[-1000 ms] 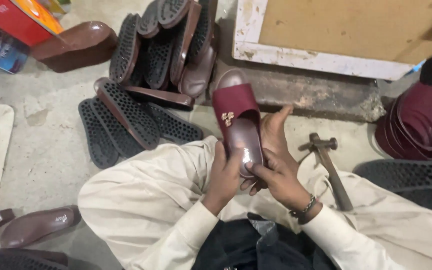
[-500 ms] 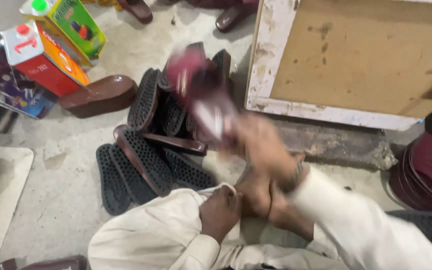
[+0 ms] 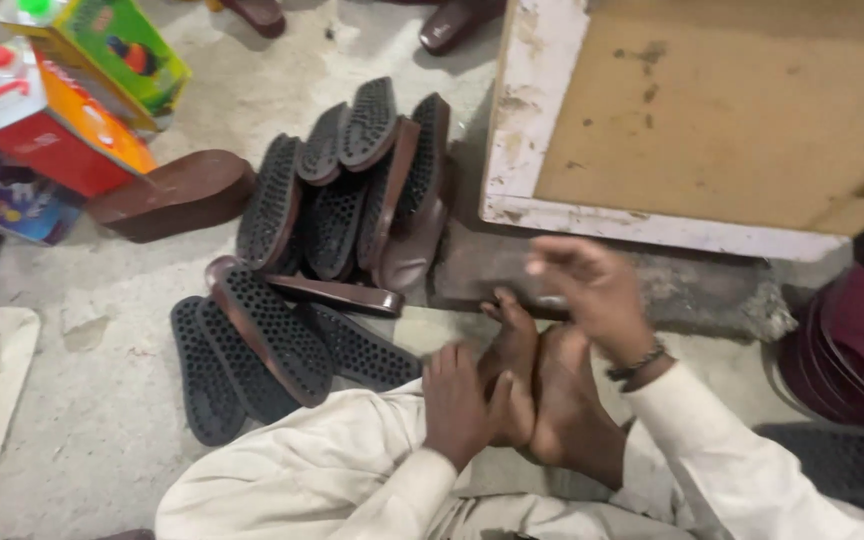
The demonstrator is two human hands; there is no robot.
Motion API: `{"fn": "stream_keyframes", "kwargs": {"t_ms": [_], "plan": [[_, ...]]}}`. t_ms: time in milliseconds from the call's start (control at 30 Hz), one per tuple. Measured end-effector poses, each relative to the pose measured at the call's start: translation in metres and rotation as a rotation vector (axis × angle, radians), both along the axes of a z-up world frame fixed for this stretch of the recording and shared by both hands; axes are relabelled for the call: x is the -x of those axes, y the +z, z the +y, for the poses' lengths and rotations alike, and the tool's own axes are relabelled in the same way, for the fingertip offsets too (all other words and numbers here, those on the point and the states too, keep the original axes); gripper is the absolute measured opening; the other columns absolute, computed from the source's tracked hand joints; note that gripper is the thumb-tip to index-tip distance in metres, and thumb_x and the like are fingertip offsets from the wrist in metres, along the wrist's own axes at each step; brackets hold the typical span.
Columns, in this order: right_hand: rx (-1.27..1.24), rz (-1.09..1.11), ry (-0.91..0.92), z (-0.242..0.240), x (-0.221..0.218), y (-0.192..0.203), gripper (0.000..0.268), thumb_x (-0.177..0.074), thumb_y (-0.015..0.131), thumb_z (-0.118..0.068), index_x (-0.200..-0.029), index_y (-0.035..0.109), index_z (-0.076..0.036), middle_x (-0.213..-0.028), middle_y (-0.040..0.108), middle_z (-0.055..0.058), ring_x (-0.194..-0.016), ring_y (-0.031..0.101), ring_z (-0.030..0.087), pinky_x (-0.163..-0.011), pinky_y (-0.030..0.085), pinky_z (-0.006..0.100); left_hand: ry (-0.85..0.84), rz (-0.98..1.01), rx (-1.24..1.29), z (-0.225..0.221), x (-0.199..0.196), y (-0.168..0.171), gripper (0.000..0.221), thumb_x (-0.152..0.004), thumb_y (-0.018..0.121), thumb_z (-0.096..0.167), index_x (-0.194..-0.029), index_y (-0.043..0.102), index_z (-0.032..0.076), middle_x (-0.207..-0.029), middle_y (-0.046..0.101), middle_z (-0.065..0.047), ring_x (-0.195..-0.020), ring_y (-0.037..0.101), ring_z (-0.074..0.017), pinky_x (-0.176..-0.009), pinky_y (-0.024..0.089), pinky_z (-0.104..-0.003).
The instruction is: A person is manually assembling sandals by hammering the leather upper onto the sole and shaping it while sitting on the floor.
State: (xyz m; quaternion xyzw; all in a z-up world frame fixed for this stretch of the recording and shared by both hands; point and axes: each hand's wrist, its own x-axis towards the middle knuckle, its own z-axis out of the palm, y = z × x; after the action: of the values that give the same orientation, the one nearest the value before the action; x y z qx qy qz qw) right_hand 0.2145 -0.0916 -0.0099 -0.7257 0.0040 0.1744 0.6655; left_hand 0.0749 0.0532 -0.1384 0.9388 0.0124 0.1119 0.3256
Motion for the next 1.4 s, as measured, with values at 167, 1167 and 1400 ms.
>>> {"fn": "stream_keyframes", "kwargs": {"t_ms": [167,1167,1400], "plan": [[0.709,-0.957,-0.455,-0.208,-0.082,-0.109,0.061,-0.096,0.085,-0.022,-0.146,0.058,0.000,-0.145,0.060,0.020,-0.140,0.049,0.036,-0.122,0.008,0.047,0.162,-0.034,0.013,-0.055,-0.052,-0.018,0.081,-0.088,0.063,0.042,-0.136,0.040,-0.019,-0.122,0.051,-0.034,-0.105,0.054,-0.0512,-0.094,0.044,-0.057],[0.754,-1.066,-0.067,-0.016,-0.211,-0.030,0.031,-0.102,0.052,-0.014,-0.128,0.066,-0.006,-0.124,0.072,0.014,-0.113,0.066,0.033,-0.087,0.053,0.051,-0.213,-0.358,-0.029,-0.056,-0.089,-0.007,0.012,-0.086,0.077,0.009,-0.084,0.065,0.007,-0.087,0.059,-0.008,-0.076,0.061,-0.0268,-0.071,0.052,-0.042],[1.145,-0.671,0.301,0.018,-0.323,-0.067,0.031,-0.107,0.046,-0.032,-0.099,0.065,-0.009,-0.098,0.072,0.018,-0.093,0.064,0.043,-0.092,0.041,0.050,-0.171,-0.387,-0.076,-0.057,-0.091,0.007,0.019,-0.094,0.073,0.020,-0.082,0.061,0.011,-0.079,0.055,-0.004,-0.073,0.058,-0.0212,-0.068,0.047,-0.035]]}}
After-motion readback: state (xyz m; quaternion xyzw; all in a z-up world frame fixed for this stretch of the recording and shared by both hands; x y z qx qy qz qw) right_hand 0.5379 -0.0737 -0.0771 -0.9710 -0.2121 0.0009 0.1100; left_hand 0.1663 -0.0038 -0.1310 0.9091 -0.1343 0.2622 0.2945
